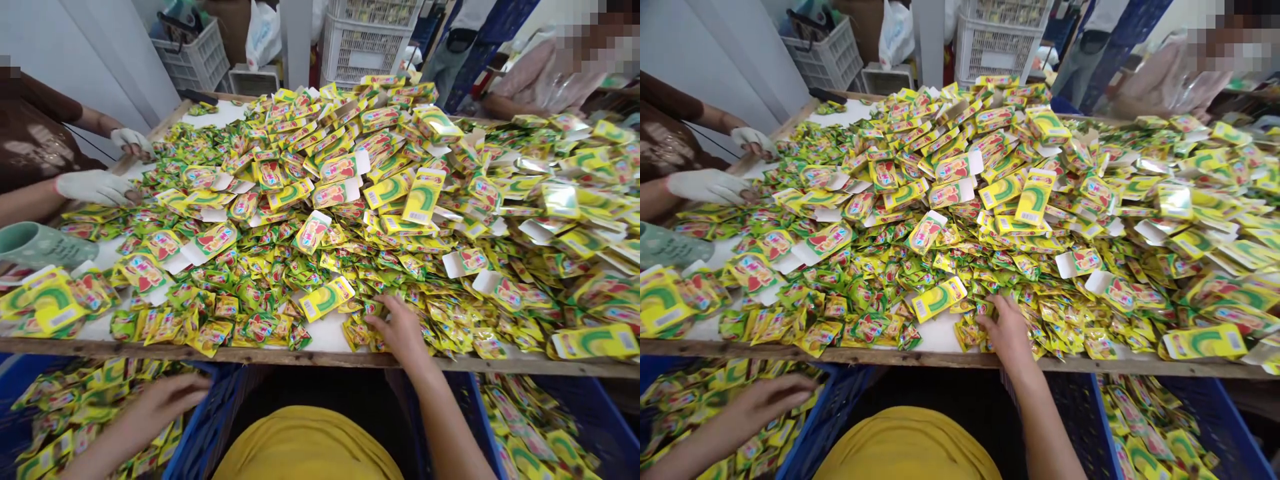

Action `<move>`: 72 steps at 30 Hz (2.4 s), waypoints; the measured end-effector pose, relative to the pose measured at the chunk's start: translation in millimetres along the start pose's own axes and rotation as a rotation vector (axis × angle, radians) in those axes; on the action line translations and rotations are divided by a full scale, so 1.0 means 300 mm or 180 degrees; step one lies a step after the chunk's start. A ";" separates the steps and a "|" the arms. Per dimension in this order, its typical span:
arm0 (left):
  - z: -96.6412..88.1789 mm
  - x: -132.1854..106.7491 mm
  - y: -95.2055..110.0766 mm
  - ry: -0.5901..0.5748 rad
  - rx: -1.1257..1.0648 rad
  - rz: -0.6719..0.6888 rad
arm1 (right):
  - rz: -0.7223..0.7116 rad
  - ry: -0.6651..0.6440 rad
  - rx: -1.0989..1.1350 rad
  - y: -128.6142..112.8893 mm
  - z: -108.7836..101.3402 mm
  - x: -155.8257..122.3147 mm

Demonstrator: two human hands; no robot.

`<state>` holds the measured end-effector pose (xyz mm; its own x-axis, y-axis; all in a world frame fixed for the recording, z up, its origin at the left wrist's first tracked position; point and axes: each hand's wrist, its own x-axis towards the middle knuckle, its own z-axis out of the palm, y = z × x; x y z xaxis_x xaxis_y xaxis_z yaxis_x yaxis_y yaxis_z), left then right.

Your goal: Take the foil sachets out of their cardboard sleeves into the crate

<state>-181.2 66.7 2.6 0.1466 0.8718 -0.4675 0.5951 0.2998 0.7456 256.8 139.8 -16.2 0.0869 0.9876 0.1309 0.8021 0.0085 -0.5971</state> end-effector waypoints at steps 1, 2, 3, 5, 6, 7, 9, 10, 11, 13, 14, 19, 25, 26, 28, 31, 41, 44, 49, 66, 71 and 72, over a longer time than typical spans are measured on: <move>0.041 0.038 0.110 -0.0242 0.0051 0.0316 | 0.0045 0.0056 -0.0092 0.004 0.016 0.000; 0.088 0.084 0.214 -0.0324 0.0026 0.0716 | 0.0103 0.0180 -0.0166 0.010 0.022 0.005; 0.139 0.136 0.308 -0.0340 0.0004 0.1146 | 0.0144 0.0347 -0.0239 0.017 0.018 0.012; 0.246 0.247 0.448 0.0040 0.0098 0.1733 | 0.0109 0.0600 -0.0345 0.025 -0.021 0.029; 0.298 0.299 0.494 0.0282 0.0259 0.1885 | 0.0029 0.0576 -0.0332 0.021 -0.051 0.035; 0.346 0.346 0.526 0.0453 0.0483 0.1950 | -0.0079 0.0414 -0.0271 0.010 -0.081 0.036; 0.427 0.414 0.557 0.0660 0.0986 0.1868 | -0.0348 -0.0170 -0.0070 -0.030 -0.128 0.026; 0.456 0.436 0.561 0.0704 0.1210 0.1769 | -0.0486 -0.0509 0.0025 -0.055 -0.138 0.017; 0.476 0.449 0.561 0.0736 0.1371 0.1662 | -0.0615 -0.0850 0.0101 -0.081 -0.138 0.007; 0.493 0.457 0.553 0.0766 0.1465 0.1516 | -0.0771 -0.1460 0.0242 -0.120 -0.112 -0.010; 0.490 0.453 0.548 0.0771 0.1403 0.1488 | -0.0771 -0.1707 0.0300 -0.128 -0.094 -0.013; 0.408 0.379 0.530 0.0820 0.0568 0.1532 | -0.0150 -0.1834 0.0105 -0.062 -0.069 0.032; 0.382 0.316 0.525 0.0688 -0.0305 0.1344 | -0.0570 -0.1889 -0.0283 -0.050 -0.122 0.091; 0.396 0.317 0.520 0.0685 -0.0350 0.1317 | -0.0701 -0.1978 -0.0497 -0.070 -0.108 0.095; 0.430 0.320 0.508 0.0768 -0.0288 0.1340 | -0.0795 -0.2027 -0.0872 -0.113 -0.069 0.097; 0.466 0.314 0.488 0.0793 -0.0197 0.1437 | -0.0953 -0.1872 -0.0997 -0.156 -0.018 0.079; 0.476 0.306 0.470 -0.0257 -0.2245 0.0744 | -0.0512 -0.1956 0.0248 -0.061 -0.022 0.088; 0.494 0.330 0.455 -0.0083 -0.2408 0.0632 | -0.0514 -0.2128 0.0106 -0.066 -0.015 0.102; 0.501 0.336 0.445 -0.0022 -0.2545 0.0765 | -0.0452 -0.2232 -0.0370 -0.108 0.034 0.079; 0.511 0.327 0.439 -0.0314 -0.1886 0.1264 | -0.1100 -0.0806 0.0879 -0.272 -0.083 0.042; 0.512 0.311 0.444 -0.0326 -0.1829 0.1361 | -0.1434 -0.1293 -0.0511 -0.321 -0.084 0.055; 0.512 0.309 0.446 -0.0300 -0.1832 0.1371 | -0.1533 -0.1359 -0.0693 -0.330 -0.090 0.056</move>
<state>33.6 128.1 -13.8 0.3572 0.9291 -0.0955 -0.0372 0.1163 0.9925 195.0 151.4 66.5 -0.5149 0.8572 -0.0084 0.7975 0.4753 -0.3716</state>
